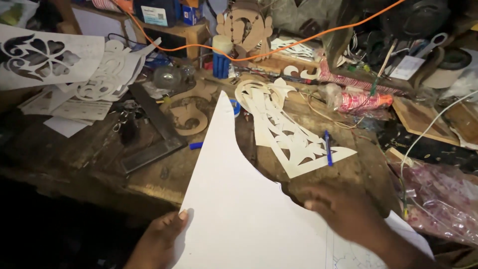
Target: The person is marking a decorative floral pattern onto a white board using a template and a marker.
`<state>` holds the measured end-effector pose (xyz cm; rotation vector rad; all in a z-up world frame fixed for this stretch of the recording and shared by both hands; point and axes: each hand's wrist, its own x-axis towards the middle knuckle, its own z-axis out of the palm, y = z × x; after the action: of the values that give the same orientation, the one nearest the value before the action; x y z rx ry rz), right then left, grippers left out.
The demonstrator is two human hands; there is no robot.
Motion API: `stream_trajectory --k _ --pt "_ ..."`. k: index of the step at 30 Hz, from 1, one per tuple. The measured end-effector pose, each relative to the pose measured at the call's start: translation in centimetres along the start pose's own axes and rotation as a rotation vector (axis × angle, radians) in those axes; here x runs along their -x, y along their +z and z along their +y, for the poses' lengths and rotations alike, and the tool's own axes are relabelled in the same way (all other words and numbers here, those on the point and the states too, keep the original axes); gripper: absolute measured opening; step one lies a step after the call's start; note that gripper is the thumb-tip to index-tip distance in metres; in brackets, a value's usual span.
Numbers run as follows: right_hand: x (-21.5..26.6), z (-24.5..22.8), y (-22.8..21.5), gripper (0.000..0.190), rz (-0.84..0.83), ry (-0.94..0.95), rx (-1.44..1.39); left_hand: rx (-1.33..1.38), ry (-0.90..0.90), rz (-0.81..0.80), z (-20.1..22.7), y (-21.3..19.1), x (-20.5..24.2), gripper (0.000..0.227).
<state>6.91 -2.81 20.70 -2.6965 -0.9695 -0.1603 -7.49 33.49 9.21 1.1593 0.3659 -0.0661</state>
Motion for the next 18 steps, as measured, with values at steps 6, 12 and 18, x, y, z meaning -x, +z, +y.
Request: stream_trajectory --k 6,12,18 --pt "-5.0 1.7 -1.0 0.047 -0.020 -0.006 0.003 -0.158 -0.133 0.159 1.0 1.1 -0.6 0.063" --pt "-7.6 1.3 -0.1 0.063 -0.161 -0.107 0.248 -0.103 -0.106 0.158 0.9 2.0 -1.1 0.058" --pt "-8.6 2.2 -0.4 0.063 -0.251 -0.085 0.266 -0.081 -0.029 0.177 0.9 2.8 -1.1 0.053"
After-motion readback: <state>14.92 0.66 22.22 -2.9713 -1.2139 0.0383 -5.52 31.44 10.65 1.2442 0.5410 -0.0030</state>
